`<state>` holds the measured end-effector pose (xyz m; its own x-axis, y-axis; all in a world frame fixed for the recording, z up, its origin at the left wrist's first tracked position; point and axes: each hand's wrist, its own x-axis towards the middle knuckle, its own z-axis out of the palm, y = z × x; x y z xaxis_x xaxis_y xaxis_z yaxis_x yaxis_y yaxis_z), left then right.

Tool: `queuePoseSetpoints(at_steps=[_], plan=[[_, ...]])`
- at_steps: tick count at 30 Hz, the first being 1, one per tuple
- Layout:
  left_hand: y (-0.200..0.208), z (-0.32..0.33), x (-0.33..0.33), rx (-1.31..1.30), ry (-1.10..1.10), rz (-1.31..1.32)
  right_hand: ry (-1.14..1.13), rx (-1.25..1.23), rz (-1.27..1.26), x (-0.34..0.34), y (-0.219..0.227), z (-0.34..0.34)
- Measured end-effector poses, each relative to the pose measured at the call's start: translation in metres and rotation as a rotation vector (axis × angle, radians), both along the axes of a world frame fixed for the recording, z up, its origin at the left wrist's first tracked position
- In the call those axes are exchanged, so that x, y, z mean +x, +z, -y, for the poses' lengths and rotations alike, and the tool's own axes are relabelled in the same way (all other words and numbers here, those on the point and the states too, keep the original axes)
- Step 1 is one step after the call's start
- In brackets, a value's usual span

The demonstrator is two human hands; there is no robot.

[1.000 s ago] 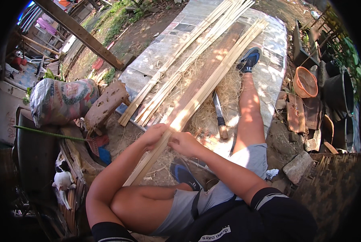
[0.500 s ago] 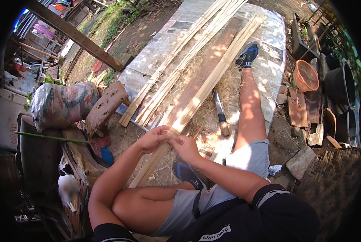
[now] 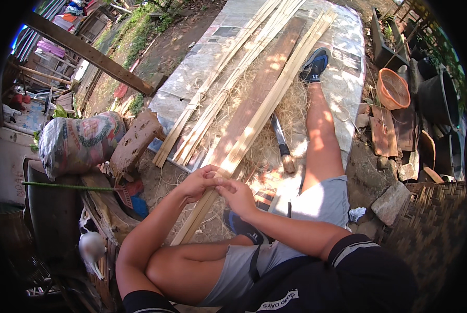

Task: The person sits on the ground and uses a knife to split long bamboo strips into thinner pieces. They repeatedly cut, separate, and stack the strips on a tarp-covered surface.

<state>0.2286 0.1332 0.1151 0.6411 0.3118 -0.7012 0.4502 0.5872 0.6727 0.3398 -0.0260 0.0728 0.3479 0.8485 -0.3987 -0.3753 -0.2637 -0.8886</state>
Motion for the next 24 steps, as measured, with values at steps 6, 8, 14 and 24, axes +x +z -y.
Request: queuePoseSetpoints(at_steps=[6,8,14,24], plan=[[0.002,0.000,-0.002,-0.042,-0.113,0.086,-0.089,-0.116,-0.417,-0.010,-0.005,-0.004],[0.002,0.001,-0.005,-0.039,-0.125,0.088,-0.085,-0.172,-0.504,-0.007,-0.004,-0.004],[0.004,0.004,0.001,-0.049,-0.073,0.042,0.000,-0.181,-0.563,0.003,-0.007,-0.005],[-0.002,0.008,0.007,-0.015,0.058,-0.104,-0.128,-0.209,-0.687,0.001,0.000,-0.012]])
